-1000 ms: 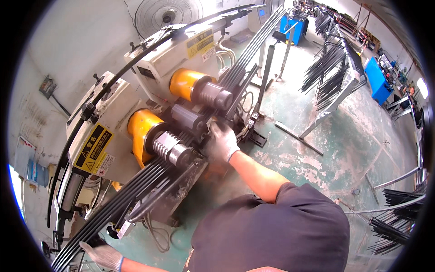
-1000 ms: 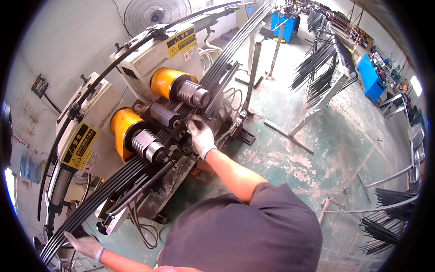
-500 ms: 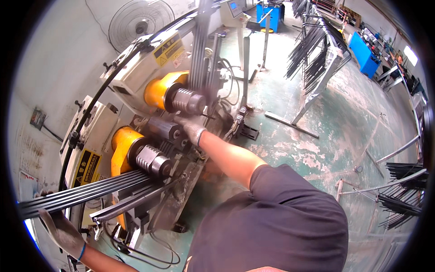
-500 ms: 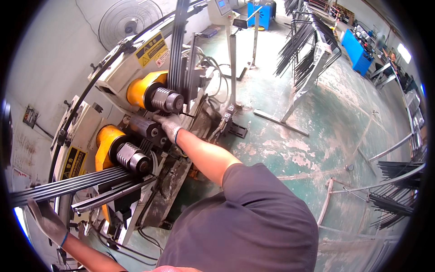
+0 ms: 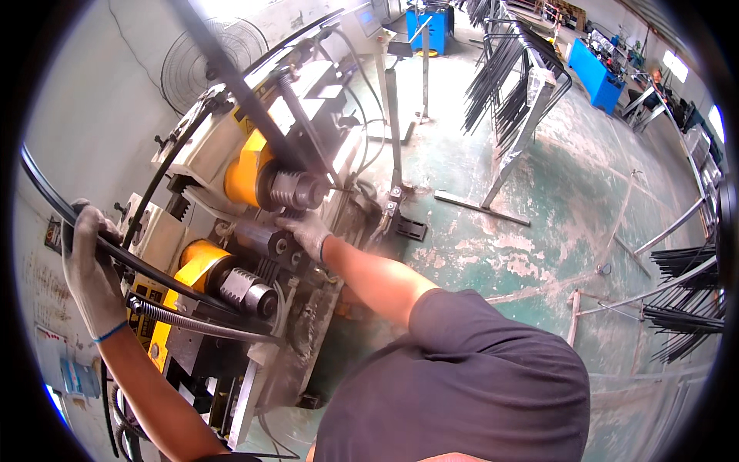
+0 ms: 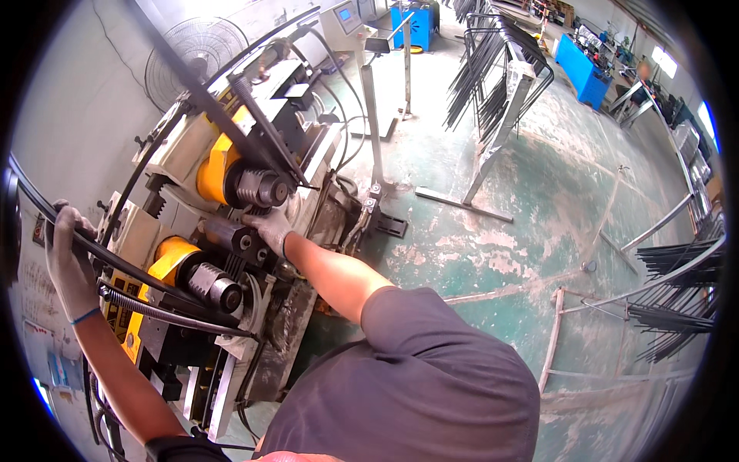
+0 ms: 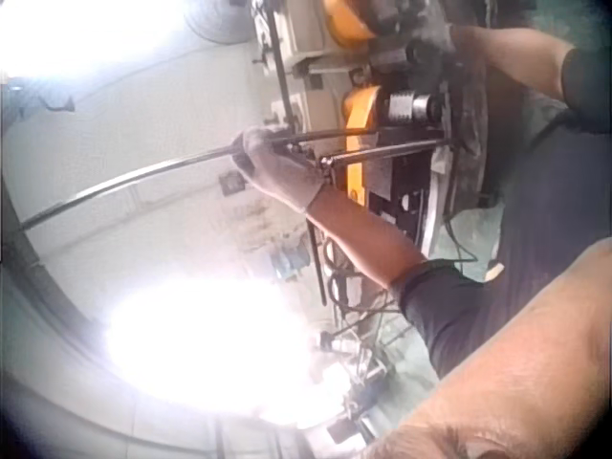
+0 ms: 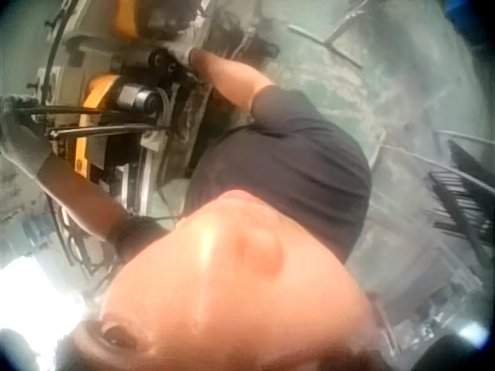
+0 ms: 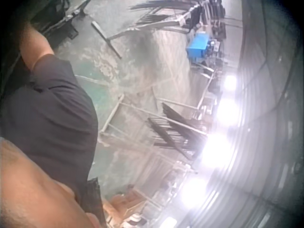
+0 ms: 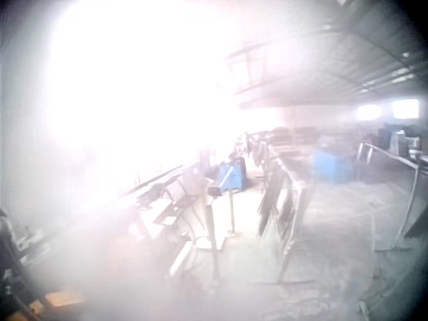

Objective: The person repeatedly picks up bundles of long black metal rods from a floor rack, feeds them into a yellow and grey bending machine, and removes the bent rods. The person stacks the finished bent rods on a nearby rack.

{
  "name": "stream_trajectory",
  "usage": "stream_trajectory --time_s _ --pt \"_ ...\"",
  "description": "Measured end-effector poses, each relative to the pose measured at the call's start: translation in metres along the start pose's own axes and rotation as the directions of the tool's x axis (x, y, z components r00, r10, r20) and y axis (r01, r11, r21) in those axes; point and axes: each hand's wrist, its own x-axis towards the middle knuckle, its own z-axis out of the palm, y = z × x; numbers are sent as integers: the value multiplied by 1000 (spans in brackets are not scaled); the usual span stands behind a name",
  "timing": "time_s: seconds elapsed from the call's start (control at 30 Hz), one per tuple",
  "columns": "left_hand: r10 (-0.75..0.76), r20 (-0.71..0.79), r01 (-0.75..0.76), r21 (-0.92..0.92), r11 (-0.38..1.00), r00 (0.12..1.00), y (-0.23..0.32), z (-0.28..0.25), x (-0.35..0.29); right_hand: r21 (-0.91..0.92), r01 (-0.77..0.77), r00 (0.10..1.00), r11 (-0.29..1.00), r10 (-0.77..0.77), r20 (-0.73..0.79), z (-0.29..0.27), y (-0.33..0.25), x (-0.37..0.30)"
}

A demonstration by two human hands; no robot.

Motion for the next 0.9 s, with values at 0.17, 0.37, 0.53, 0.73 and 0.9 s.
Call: stream_trajectory --time_s 0.17,0.37,0.53,0.73,0.9 --pt "35 -103 -18 158 987 994 1 4 -10 -116 130 991 985 -132 -7 2 3 0" --pt "74 -137 -48 185 982 988 1 12 -10 -91 131 991 987 -126 52 -9 10 10" --pt "35 -145 -12 154 988 989 -4 3 -8 -82 45 999 996 -44 14 8 -21 -15" --pt "58 -112 -37 179 983 992 -8 1 -3 -191 75 997 979 -81 -22 1 -17 -10" --pt "59 -49 -44 262 964 997 -24 -33 12 -111 260 964 959 -264 -24 10 1 -3"
